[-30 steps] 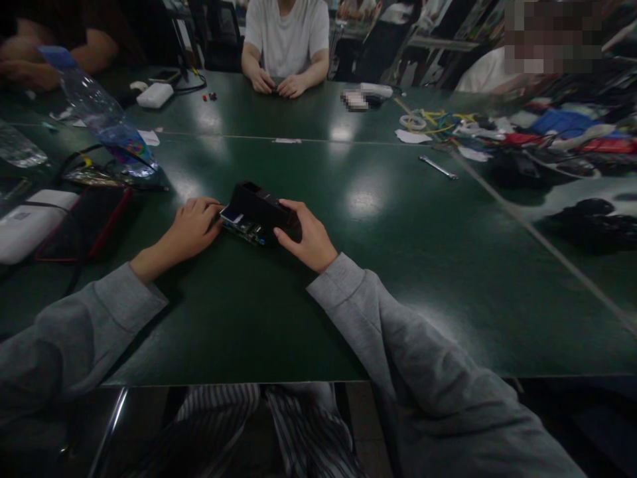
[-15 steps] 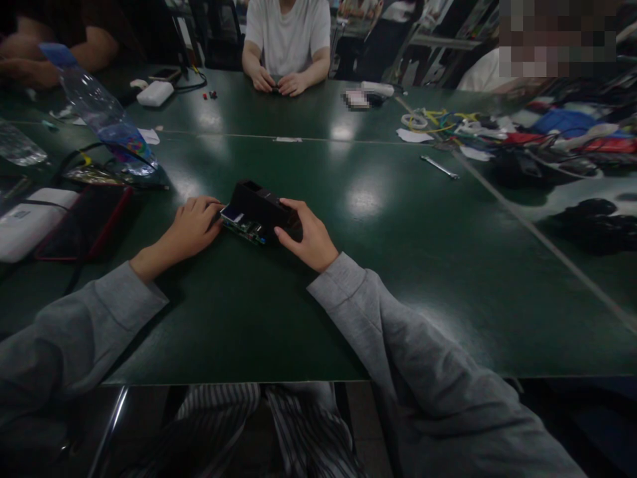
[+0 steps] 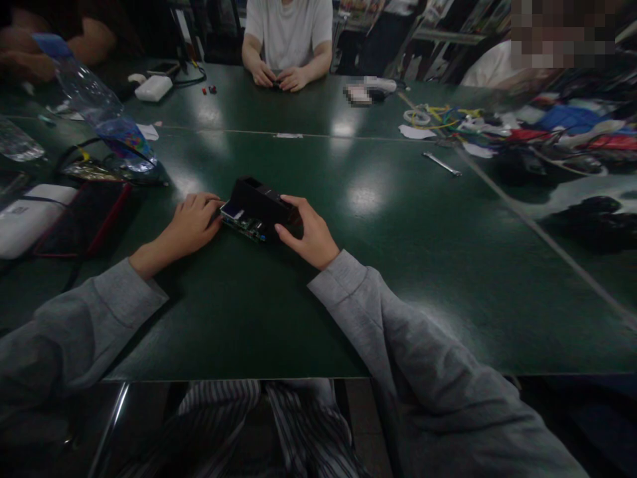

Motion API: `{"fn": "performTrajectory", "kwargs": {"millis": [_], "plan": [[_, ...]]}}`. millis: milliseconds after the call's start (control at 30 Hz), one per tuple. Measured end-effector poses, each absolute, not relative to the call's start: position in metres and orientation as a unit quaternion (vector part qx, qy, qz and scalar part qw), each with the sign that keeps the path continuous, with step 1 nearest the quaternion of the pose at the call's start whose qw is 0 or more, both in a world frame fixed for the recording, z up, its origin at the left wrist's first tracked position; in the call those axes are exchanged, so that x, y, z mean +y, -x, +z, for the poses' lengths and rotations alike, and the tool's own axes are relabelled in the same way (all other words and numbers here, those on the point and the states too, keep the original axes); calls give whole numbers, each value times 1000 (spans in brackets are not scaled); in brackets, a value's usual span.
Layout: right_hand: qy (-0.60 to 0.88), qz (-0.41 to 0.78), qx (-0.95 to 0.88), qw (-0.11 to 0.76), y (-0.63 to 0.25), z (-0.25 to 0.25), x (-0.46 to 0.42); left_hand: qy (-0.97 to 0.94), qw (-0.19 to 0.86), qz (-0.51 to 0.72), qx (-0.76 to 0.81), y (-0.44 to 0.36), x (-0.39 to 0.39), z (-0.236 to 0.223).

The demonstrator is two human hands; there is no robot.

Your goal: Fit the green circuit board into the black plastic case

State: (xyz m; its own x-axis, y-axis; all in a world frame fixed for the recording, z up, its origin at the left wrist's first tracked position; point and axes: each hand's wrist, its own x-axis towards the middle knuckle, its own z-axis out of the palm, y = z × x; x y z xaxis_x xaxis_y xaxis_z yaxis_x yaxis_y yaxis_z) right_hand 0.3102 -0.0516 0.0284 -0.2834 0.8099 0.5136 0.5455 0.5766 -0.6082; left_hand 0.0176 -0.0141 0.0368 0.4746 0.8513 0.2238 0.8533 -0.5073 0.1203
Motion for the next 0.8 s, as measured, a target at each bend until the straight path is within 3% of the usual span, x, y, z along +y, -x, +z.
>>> {"fn": "performTrajectory", "kwargs": {"millis": [800], "plan": [[426, 159, -787, 417, -311, 27, -51, 858, 14, -123, -499, -18, -15, 36]]}}
